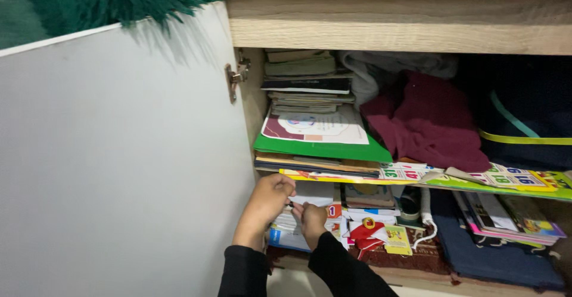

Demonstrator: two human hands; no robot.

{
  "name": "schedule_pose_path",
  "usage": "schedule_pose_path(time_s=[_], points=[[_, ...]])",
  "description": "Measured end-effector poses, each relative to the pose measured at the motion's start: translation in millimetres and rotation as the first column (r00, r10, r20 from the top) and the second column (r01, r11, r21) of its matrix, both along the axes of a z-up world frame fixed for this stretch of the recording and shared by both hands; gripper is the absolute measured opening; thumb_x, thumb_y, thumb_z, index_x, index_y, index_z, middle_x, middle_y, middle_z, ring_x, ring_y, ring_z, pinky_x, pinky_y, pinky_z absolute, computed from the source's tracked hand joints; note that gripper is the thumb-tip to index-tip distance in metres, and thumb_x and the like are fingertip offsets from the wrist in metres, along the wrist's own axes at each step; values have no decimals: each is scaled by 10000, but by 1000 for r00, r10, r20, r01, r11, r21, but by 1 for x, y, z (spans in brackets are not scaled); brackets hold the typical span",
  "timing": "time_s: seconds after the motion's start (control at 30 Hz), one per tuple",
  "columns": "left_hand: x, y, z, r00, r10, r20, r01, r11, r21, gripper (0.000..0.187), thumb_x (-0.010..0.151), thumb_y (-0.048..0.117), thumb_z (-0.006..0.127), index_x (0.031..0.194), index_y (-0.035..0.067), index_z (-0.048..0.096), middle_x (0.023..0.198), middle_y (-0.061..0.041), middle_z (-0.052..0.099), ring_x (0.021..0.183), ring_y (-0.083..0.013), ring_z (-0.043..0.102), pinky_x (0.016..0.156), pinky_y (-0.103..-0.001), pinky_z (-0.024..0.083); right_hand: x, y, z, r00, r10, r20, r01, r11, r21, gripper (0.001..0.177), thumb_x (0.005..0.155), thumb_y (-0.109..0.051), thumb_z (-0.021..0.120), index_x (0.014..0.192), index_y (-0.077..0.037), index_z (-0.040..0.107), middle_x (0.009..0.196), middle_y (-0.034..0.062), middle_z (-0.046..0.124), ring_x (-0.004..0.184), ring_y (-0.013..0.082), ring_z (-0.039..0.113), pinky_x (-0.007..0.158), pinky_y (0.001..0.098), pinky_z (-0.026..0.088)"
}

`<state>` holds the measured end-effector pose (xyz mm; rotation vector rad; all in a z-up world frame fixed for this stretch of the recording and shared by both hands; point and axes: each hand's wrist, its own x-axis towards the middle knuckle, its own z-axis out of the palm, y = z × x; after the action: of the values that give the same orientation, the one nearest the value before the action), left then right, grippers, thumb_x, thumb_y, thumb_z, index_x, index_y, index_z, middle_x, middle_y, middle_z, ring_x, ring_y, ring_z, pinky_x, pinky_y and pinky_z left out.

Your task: The person opens a cabinet and retrieves several items of clothing. They fold a green patterned cloth, a lime green cloth, a grey sweatshirt, and a maroon sweatshirt one by one, placing each folded item back onto the cabinet shelf. Finally, they close the cabinet doors.

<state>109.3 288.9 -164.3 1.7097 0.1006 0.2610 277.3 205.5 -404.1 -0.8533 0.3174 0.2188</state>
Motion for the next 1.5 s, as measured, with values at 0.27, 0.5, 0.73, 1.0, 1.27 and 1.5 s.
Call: schedule_pose_path(time_s=[0.27,0.5,0.73,1.0,1.27,1.5], points=[[-5,-12,17,999,-32,14,32,999,18,175,907,93,603,1000,-16,703,867,-73,716,796,-139,653,687,-302,538,15,-12,-6,971,240,-12,-238,953,-186,342,965,68,490,1273,208,436,1166,298,652,949,377,776,674,383,651],[0,-25,18,993,-118,14,118,993,1,184,872,40,617,1038,1,688,916,-76,721,761,-150,647,699,-303,558,14,-24,18,924,376,-66,-377,872,-312,264,961,-90,576,1168,73,575,786,180,695,644,281,715,512,364,593],[-16,-38,41,971,-238,-40,240,967,90,167,935,101,595,999,-16,697,816,-119,743,732,-160,694,703,-293,553,-16,-63,63,847,506,-164,-492,629,-602,482,982,-489,616,949,-10,654,638,64,591,462,159,558,382,327,420],[-35,-92,86,946,-120,301,54,974,220,285,984,224,591,1131,15,717,898,-88,770,824,-152,724,766,-290,560,-52,-189,110,733,680,-12,-473,496,-728,293,957,-277,689,819,-18,687,650,71,668,475,167,584,408,304,382],[-75,-142,128,928,-39,371,-82,949,304,304,926,264,666,1112,36,746,858,-106,774,765,-161,686,723,-312,546,-84,-353,213,784,601,158,-338,626,-703,165,919,-172,626,993,-40,689,768,99,722,539,194,659,498,317,509],[-97,-176,155,886,-16,463,-105,966,235,315,944,234,652,1178,31,708,967,-110,782,863,-158,721,790,-293,560,-163,-465,336,721,477,503,-6,730,-684,291,1045,-244,533,922,-23,677,841,73,709,718,157,671,689,319,551]])
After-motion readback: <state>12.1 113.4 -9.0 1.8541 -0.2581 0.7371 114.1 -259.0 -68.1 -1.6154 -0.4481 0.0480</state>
